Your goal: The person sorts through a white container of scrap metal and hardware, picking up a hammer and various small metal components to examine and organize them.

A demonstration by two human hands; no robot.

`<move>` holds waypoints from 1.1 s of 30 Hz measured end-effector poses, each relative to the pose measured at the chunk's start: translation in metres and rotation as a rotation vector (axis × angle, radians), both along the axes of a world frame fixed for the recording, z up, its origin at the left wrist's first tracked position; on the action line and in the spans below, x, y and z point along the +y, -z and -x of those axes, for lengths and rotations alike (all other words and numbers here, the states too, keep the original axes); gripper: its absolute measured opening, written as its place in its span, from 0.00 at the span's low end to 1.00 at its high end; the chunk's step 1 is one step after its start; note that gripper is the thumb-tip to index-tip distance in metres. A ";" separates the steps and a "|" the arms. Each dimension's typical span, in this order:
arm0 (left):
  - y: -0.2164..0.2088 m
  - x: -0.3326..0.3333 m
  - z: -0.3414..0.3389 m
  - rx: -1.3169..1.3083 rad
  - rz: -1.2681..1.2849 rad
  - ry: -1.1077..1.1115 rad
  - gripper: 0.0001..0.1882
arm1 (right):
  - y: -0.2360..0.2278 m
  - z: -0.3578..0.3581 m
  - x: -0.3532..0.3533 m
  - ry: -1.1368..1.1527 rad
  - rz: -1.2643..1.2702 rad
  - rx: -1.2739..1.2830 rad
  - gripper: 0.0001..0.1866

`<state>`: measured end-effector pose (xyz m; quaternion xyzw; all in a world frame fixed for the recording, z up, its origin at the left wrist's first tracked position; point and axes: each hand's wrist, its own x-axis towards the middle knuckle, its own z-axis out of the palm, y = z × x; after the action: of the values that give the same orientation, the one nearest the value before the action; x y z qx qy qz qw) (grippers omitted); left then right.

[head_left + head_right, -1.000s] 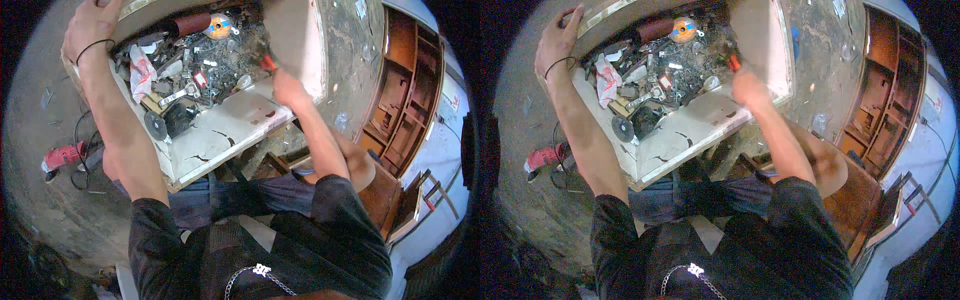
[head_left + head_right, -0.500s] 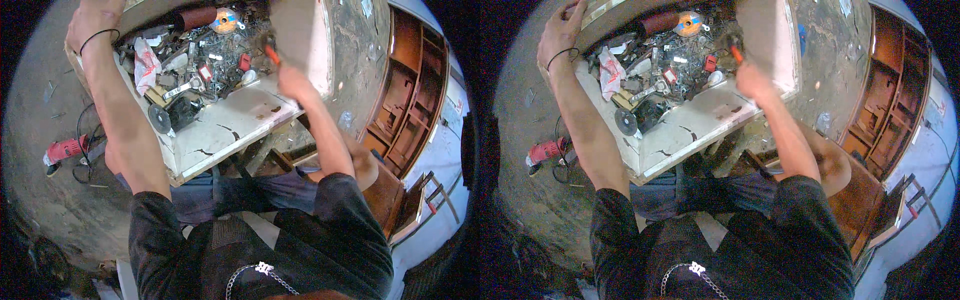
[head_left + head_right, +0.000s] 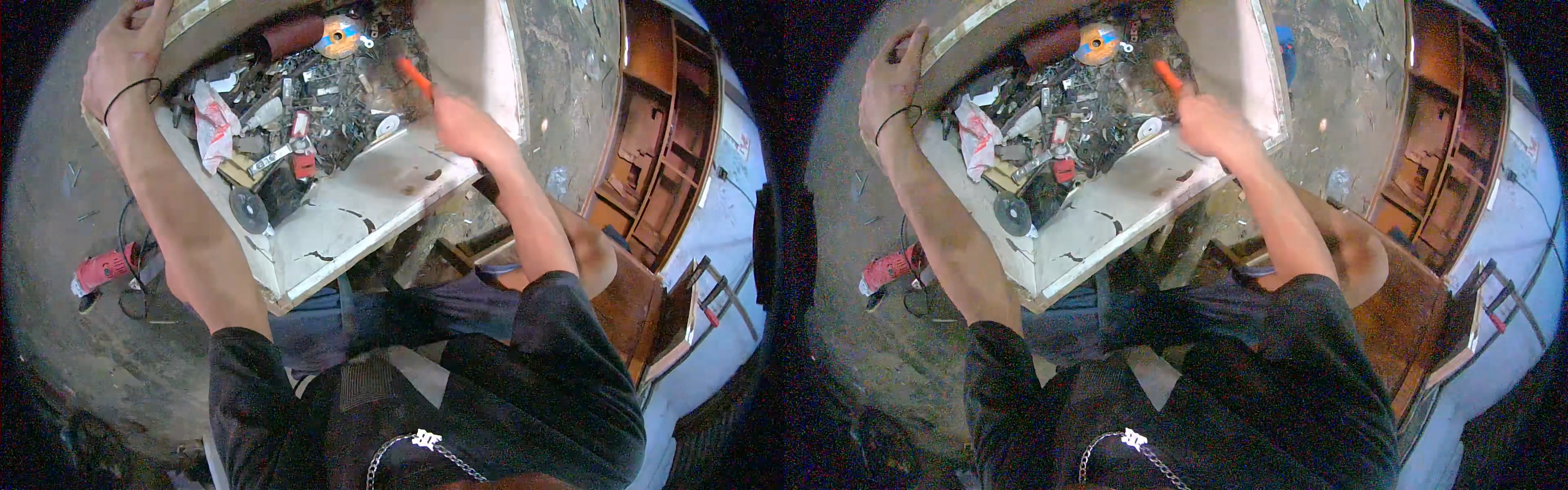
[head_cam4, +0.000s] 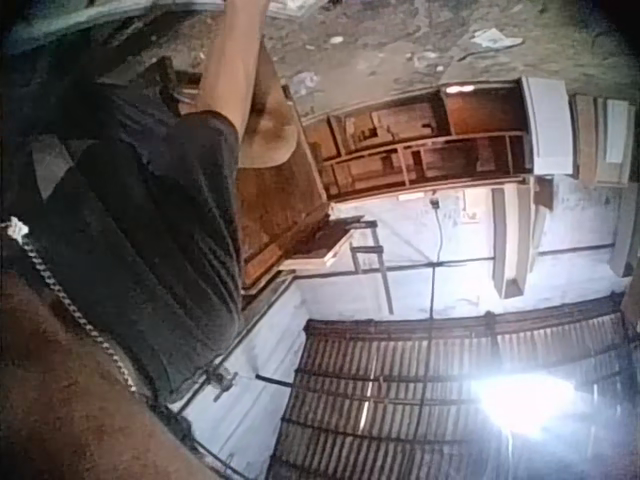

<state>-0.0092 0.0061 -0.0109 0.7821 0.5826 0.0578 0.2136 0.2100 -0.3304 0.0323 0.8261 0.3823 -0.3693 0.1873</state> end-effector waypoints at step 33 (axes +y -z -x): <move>-0.002 -0.012 -0.010 -0.007 0.050 -0.061 0.28 | 0.032 0.061 -0.013 -0.314 0.010 -0.019 0.26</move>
<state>0.0006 -0.0057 -0.0085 0.7581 0.6067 0.0525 0.2332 0.1487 -0.3438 0.0000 0.7587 0.5032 -0.3293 0.2505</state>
